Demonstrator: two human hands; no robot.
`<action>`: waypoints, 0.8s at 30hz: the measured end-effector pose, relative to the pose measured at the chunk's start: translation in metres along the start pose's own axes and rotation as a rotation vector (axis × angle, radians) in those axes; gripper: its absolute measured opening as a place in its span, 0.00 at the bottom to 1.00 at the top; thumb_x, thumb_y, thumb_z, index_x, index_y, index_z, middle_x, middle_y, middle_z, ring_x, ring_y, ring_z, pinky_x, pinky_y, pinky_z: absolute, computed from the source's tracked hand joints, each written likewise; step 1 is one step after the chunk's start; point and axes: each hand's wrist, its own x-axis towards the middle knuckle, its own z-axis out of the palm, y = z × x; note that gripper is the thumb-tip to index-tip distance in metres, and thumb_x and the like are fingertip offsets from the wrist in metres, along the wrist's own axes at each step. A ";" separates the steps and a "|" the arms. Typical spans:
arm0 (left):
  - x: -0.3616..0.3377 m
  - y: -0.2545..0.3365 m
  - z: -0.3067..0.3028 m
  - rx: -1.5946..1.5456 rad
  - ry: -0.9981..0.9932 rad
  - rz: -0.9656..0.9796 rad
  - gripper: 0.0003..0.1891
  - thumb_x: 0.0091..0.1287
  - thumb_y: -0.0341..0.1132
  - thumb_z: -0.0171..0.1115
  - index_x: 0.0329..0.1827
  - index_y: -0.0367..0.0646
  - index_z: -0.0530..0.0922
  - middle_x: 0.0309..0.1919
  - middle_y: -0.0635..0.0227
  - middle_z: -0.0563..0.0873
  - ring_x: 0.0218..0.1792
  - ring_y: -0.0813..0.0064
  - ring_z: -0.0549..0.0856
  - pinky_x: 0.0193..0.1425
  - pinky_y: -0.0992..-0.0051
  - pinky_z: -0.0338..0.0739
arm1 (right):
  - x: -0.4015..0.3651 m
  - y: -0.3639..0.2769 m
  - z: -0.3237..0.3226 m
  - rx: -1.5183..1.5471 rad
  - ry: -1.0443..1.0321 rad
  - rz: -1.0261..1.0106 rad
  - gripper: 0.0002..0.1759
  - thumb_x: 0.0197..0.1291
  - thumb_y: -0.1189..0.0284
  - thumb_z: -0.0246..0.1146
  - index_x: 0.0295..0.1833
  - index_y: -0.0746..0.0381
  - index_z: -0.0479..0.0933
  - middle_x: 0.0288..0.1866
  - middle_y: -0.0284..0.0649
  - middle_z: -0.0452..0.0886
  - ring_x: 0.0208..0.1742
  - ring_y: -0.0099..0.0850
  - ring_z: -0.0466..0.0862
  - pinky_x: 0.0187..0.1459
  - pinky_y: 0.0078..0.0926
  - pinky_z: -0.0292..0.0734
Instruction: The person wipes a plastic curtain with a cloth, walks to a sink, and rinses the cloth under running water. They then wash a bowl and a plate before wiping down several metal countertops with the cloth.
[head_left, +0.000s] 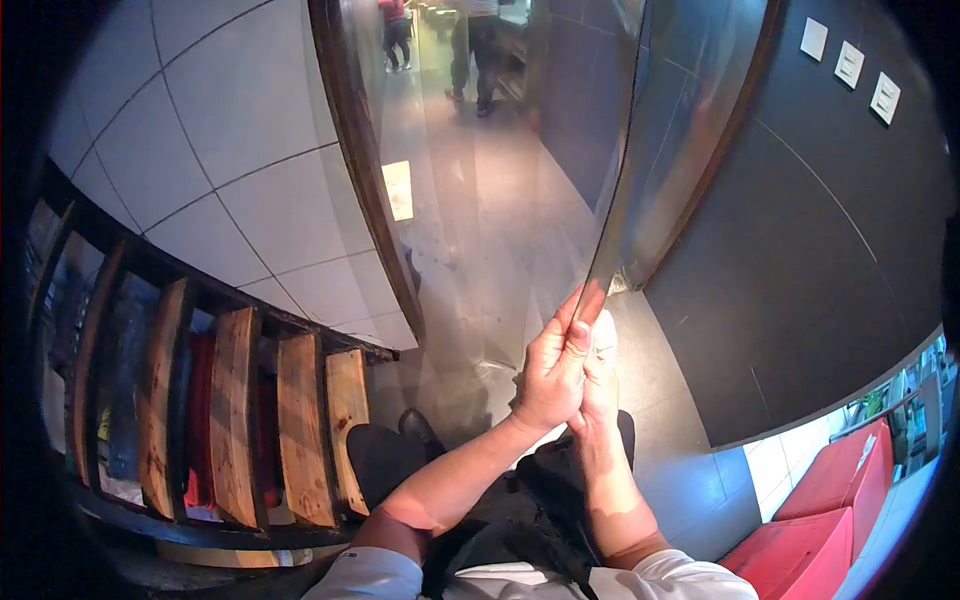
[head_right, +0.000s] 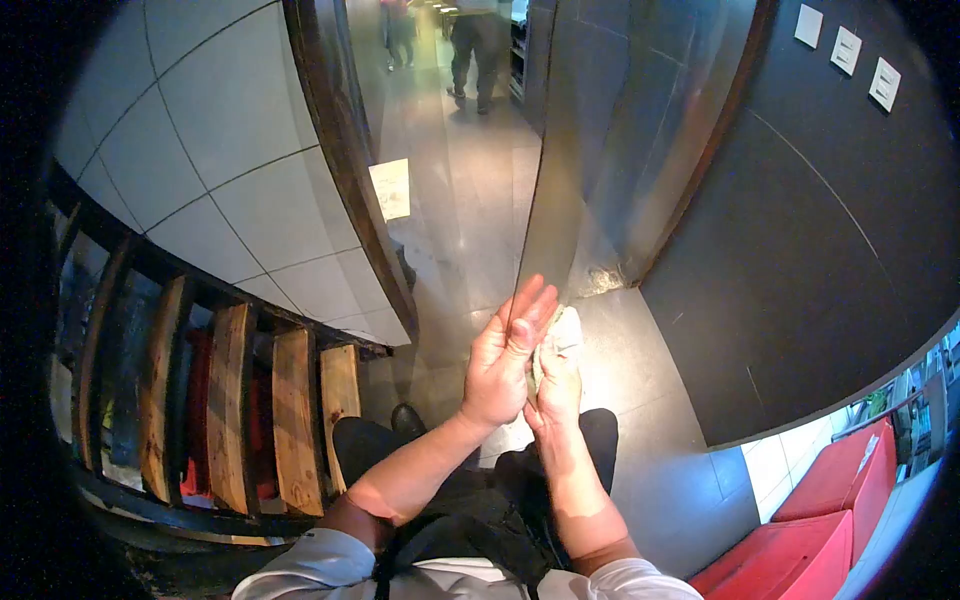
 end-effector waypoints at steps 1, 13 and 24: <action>-0.001 0.000 0.002 0.004 -0.007 -0.008 0.30 0.78 0.45 0.46 0.76 0.36 0.56 0.72 0.42 0.63 0.75 0.55 0.61 0.78 0.60 0.54 | 0.001 -0.002 -0.003 0.003 0.014 -0.003 0.25 0.72 0.72 0.55 0.72 0.64 0.61 0.66 0.44 0.73 0.63 0.33 0.77 0.63 0.32 0.74; -0.004 0.004 0.006 -0.170 -0.058 -0.071 0.29 0.77 0.44 0.46 0.75 0.35 0.57 0.70 0.41 0.66 0.73 0.53 0.65 0.77 0.57 0.59 | 0.023 -0.028 -0.025 0.115 0.050 0.035 0.21 0.70 0.70 0.55 0.66 0.64 0.67 0.60 0.43 0.76 0.59 0.37 0.79 0.59 0.36 0.77; -0.030 0.062 0.004 0.650 -0.047 -0.052 0.27 0.72 0.22 0.45 0.75 0.35 0.59 0.66 0.48 0.75 0.68 0.68 0.74 0.69 0.75 0.66 | 0.033 -0.095 -0.006 0.216 0.012 -0.260 0.25 0.75 0.55 0.43 0.69 0.55 0.65 0.66 0.45 0.72 0.64 0.41 0.73 0.62 0.53 0.71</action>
